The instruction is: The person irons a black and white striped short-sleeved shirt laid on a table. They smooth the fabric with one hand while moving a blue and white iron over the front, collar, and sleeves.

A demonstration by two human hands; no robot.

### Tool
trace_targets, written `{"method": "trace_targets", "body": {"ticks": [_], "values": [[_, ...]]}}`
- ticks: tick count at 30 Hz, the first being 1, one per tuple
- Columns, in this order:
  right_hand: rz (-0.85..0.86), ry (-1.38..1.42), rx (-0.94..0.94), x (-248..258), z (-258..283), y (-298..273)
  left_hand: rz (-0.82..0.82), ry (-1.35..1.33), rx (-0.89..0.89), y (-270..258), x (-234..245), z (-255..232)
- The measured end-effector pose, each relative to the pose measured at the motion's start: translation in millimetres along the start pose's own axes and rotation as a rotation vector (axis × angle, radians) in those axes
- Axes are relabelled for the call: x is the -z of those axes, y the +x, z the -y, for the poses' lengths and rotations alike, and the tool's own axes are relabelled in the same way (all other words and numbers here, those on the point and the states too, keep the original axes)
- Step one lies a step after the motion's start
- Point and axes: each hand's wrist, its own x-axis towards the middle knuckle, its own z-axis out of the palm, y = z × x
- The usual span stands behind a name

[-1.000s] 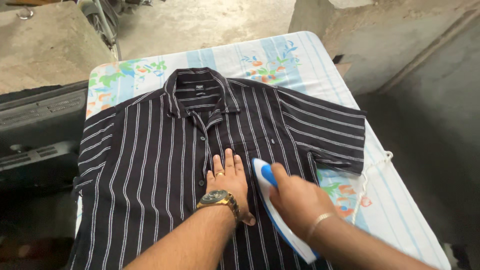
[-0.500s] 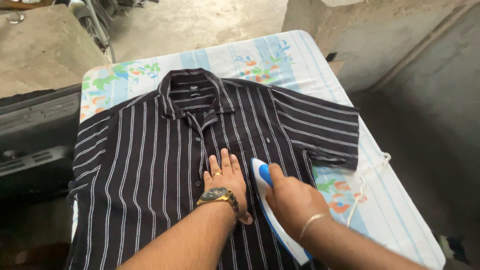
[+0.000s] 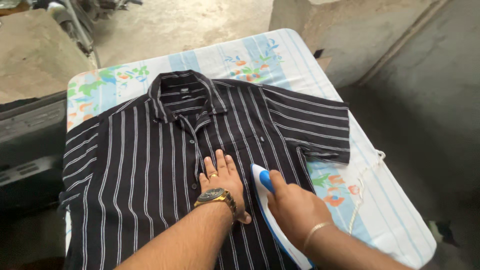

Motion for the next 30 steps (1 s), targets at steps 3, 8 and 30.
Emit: {"method": "trace_targets", "body": {"ticks": [3,8,30], "values": [[-0.039,0.023,-0.026,-2,4,11,0.004,0.012,-0.009,0,-3,1],[-0.088,0.101,-0.067,4,8,35,-0.018,0.027,0.010,0,-4,-2],[-0.025,0.075,-0.154,-6,-3,-18,0.024,0.027,0.005,-1,-1,-2]]}}
